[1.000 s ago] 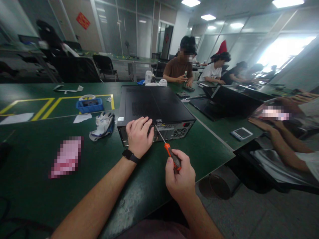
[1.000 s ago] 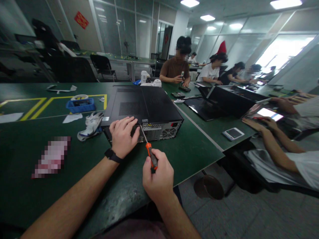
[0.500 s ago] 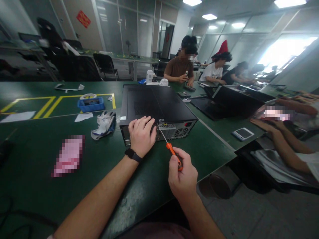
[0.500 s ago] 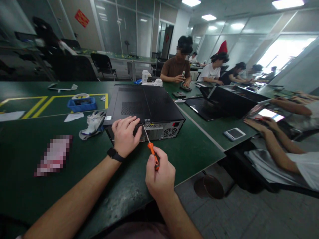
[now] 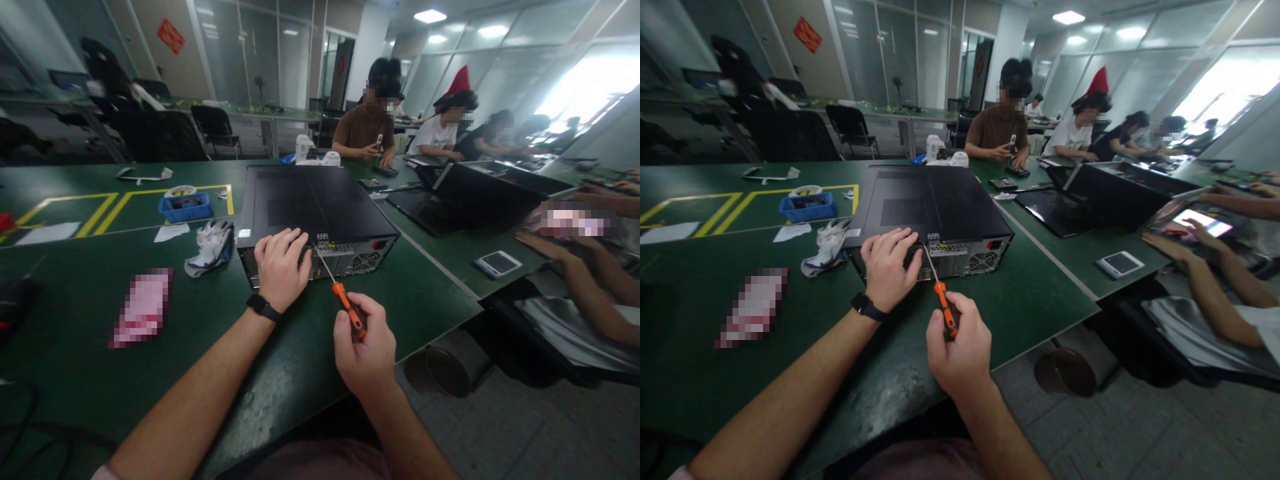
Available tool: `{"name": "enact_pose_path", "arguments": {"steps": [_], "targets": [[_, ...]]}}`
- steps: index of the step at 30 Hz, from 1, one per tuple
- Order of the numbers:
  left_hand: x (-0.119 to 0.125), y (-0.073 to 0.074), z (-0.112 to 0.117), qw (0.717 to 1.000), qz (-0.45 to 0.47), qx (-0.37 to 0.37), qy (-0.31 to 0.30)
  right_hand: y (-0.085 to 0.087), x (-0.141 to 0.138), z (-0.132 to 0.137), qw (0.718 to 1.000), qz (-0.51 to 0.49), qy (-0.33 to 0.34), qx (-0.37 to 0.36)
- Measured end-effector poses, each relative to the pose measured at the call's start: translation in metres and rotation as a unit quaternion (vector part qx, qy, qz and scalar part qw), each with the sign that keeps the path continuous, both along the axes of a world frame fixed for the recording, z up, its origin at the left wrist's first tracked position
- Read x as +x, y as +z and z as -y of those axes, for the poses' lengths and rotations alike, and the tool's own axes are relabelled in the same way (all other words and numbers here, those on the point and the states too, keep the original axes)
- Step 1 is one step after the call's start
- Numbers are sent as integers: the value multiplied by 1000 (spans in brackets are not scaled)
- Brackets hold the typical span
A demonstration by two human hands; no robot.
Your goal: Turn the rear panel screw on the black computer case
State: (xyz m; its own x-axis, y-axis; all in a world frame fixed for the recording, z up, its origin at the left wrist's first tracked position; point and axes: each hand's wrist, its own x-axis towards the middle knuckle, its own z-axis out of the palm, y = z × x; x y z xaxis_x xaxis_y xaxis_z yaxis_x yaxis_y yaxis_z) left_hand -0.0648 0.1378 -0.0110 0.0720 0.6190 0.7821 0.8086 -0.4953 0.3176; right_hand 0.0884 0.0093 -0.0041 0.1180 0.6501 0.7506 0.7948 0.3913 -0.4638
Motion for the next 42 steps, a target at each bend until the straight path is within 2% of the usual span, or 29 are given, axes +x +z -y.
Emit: {"name": "enact_pose_path", "arguments": {"steps": [18, 26, 32, 42], "targets": [[0, 2, 2, 1000, -4, -7, -1, 8, -4, -1, 1000, 0, 15, 12], [0, 1, 1, 1000, -6, -10, 1, 3, 3, -3, 1000, 1, 26, 11], [-1, 1, 2, 1000, -12, 2, 4, 7, 3, -6, 999, -5, 32, 26], [0, 3, 2, 1000, -8, -4, 3, 8, 0, -1, 1000, -4, 17, 13]]}}
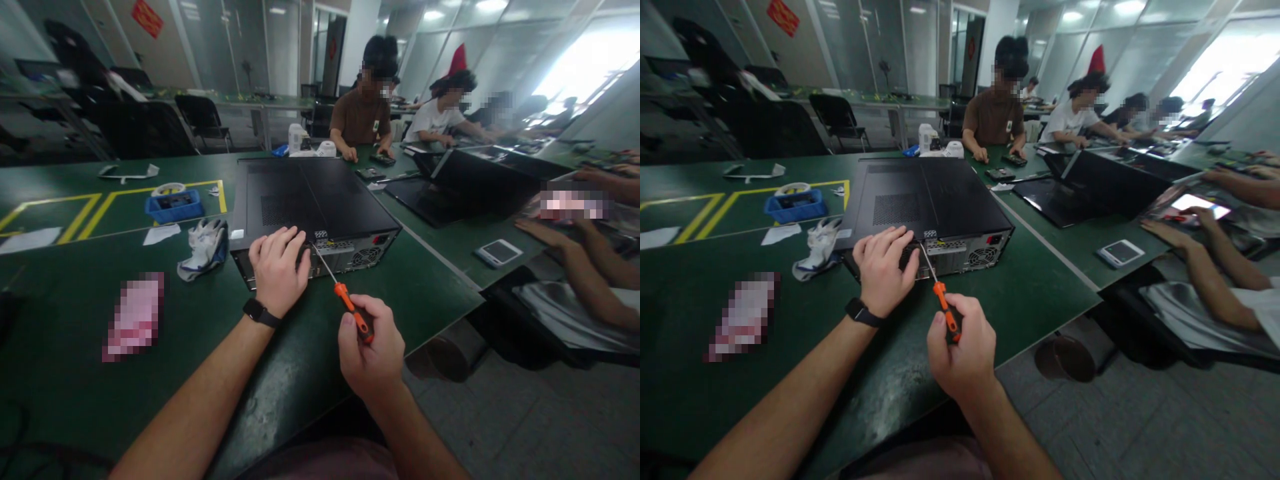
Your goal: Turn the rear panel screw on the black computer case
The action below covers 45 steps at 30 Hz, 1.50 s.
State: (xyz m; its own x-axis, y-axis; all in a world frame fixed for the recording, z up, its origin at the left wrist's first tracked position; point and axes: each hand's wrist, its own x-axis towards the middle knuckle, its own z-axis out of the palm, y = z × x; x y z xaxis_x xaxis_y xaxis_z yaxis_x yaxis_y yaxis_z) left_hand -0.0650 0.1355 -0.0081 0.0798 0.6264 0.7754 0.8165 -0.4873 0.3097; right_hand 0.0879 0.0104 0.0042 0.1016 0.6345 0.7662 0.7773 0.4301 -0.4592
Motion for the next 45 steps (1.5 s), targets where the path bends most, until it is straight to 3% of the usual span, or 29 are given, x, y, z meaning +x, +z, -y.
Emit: {"name": "enact_pose_path", "arguments": {"steps": [21, 45], "targets": [[-1, 0, 1, 1000, -5, 12, -2, 4, 0, -1, 1000, 5, -4, 0], [-3, -2, -1, 1000, -8, 24, -3, -2, -5, 0, 999, -44, 14, -3]]}}
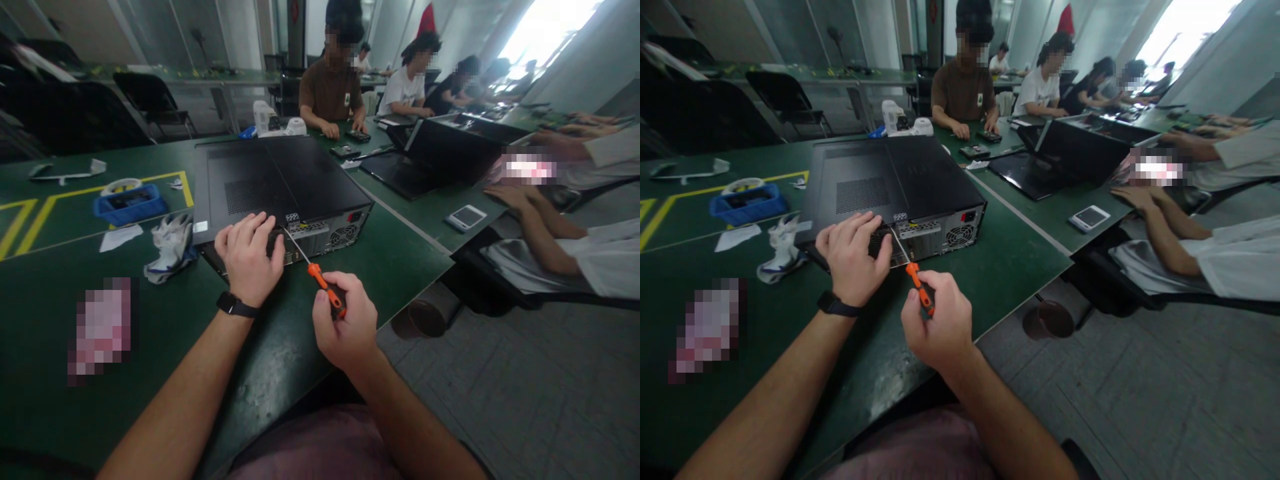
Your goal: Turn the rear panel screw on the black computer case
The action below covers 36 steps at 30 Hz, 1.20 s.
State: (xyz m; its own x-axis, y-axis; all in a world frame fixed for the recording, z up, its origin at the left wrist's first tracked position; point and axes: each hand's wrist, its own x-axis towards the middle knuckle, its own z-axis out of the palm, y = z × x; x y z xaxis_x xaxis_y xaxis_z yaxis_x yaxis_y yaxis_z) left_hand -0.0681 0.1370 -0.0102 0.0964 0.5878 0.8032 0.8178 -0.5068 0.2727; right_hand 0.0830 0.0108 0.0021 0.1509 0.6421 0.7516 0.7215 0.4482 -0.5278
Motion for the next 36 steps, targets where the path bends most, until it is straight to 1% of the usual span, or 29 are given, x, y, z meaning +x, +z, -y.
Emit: {"name": "enact_pose_path", "arguments": {"steps": [6, 12, 19, 24, 32, 36], "targets": [[0, 1, 1, 1000, 6, -14, 0, 0, 1, -1, 1000, 1, 5, 1], [0, 2, 1, 999, 22, -46, -17, 0, 1, 0, 1000, -2, 6, 8], [0, 1, 1, 1000, 6, -24, -4, 0, 2, -1, 1000, 4, 3, 8], [0, 1, 1, 999, 11, -36, -4, -1, 3, -1, 1000, 15, -3, 5], [0, 1, 0, 999, 17, -32, -11, 1, 2, 2, 999, 20, -29, -6], [0, 1, 0, 999, 16, -33, -8, 3, 0, 3, 999, 21, -24, -3]]}}
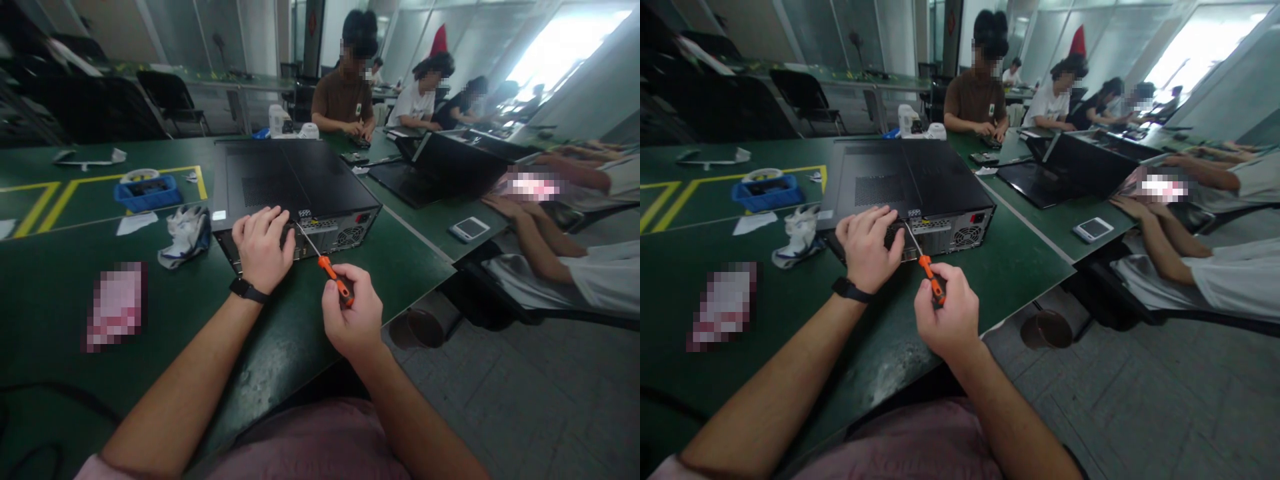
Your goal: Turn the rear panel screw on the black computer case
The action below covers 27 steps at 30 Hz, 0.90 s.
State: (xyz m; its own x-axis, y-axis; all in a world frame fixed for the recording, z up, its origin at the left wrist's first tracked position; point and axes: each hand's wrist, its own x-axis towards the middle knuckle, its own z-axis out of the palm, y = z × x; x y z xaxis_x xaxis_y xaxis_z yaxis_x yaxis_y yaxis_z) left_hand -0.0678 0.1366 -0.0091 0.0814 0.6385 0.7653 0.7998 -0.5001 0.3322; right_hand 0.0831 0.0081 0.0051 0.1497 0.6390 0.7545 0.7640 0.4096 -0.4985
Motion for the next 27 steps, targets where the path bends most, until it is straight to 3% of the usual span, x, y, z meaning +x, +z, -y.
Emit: {"name": "enact_pose_path", "arguments": {"steps": [14, 27], "targets": [[1, 2, 2, 1000, -9, 5, 2, 3, 7, -6, 1000, 15, 8, 7], [1, 1, 2, 999, -31, 17, 22, 1, 19, -10, 998, 11, 61, 18]]}}
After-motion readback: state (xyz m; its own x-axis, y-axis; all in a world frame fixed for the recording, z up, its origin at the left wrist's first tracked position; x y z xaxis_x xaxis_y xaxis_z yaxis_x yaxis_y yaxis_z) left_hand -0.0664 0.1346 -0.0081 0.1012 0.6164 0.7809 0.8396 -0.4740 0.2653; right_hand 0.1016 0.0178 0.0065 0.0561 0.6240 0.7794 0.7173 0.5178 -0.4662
